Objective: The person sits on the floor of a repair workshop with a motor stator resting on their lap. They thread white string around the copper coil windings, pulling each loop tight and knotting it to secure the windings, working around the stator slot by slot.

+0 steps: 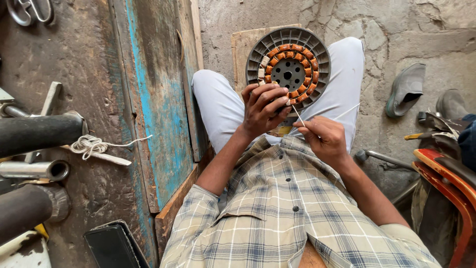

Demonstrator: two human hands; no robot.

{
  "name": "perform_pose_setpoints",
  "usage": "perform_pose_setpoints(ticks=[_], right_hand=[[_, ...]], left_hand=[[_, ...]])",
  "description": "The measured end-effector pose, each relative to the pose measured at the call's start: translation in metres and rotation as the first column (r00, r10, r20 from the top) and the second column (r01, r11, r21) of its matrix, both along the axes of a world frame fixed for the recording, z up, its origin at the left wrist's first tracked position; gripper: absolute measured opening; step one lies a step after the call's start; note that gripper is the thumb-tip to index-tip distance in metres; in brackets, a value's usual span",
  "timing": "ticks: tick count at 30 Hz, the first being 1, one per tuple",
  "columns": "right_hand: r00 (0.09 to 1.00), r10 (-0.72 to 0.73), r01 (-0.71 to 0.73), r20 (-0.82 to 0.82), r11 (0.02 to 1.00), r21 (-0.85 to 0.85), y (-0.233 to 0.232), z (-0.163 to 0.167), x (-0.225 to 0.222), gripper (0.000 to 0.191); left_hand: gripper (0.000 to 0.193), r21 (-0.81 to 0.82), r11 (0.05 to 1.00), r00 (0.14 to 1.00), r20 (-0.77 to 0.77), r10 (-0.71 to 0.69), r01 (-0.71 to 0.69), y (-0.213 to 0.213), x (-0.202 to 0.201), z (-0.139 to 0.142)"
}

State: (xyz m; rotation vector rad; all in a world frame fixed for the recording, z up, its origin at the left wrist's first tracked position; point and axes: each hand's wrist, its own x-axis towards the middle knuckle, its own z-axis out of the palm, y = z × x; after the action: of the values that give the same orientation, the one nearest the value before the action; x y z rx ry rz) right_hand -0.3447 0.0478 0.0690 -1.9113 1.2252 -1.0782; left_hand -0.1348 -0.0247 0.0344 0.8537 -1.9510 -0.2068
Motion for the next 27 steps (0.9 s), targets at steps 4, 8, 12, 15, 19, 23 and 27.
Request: perform_pose_setpoints(ticks=[4, 8, 12, 15, 19, 23, 27], right_hand=[[0.999, 0.054, -0.054, 0.000, 0.998, -0.026, -0.012, 0.007, 0.007, 0.012], [0.997, 0.077, -0.078, -0.008, 0.996, -0.044, -0.009, 0.006, 0.011, 0.013], [0.995, 0.092, -0.093, -0.032, 0.994, -0.048, -0.007, 0.003, 0.014, 0.014], [0.990, 0.120, -0.126, -0.076, 0.988, -0.086, -0.009, 0.002, 0.018, 0.014], [0.982, 0.136, -0.149, -0.131, 0.984, -0.095, -0.011, 0.004, 0.022, 0.016], [0.979, 0.141, -0.156, -0.148, 0.983, -0.095, -0.012, 0.002, 0.023, 0.016], [0.978, 0.141, -0.156, -0.156, 0.984, -0.090, -0.010, -0.002, 0.022, 0.016]], left_hand=[[0.030, 0.010, 1.000, 1.000, -0.013, -0.029, 0.029, -0.002, 0.003, -0.002], [0.028, -0.007, 1.000, 1.000, -0.004, -0.013, 0.013, 0.001, 0.003, -0.004], [0.025, 0.007, 1.000, 0.999, -0.030, -0.018, 0.019, 0.003, 0.002, -0.006], [0.023, 0.018, 1.000, 0.998, -0.051, -0.021, 0.022, 0.002, 0.002, -0.007], [0.021, 0.020, 1.000, 0.999, -0.039, -0.020, 0.021, 0.003, 0.003, -0.008], [0.023, 0.038, 0.999, 1.000, -0.012, -0.024, 0.024, 0.003, 0.006, -0.009], [0.027, 0.015, 0.999, 0.996, 0.078, -0.034, 0.033, 0.001, 0.008, -0.009]])
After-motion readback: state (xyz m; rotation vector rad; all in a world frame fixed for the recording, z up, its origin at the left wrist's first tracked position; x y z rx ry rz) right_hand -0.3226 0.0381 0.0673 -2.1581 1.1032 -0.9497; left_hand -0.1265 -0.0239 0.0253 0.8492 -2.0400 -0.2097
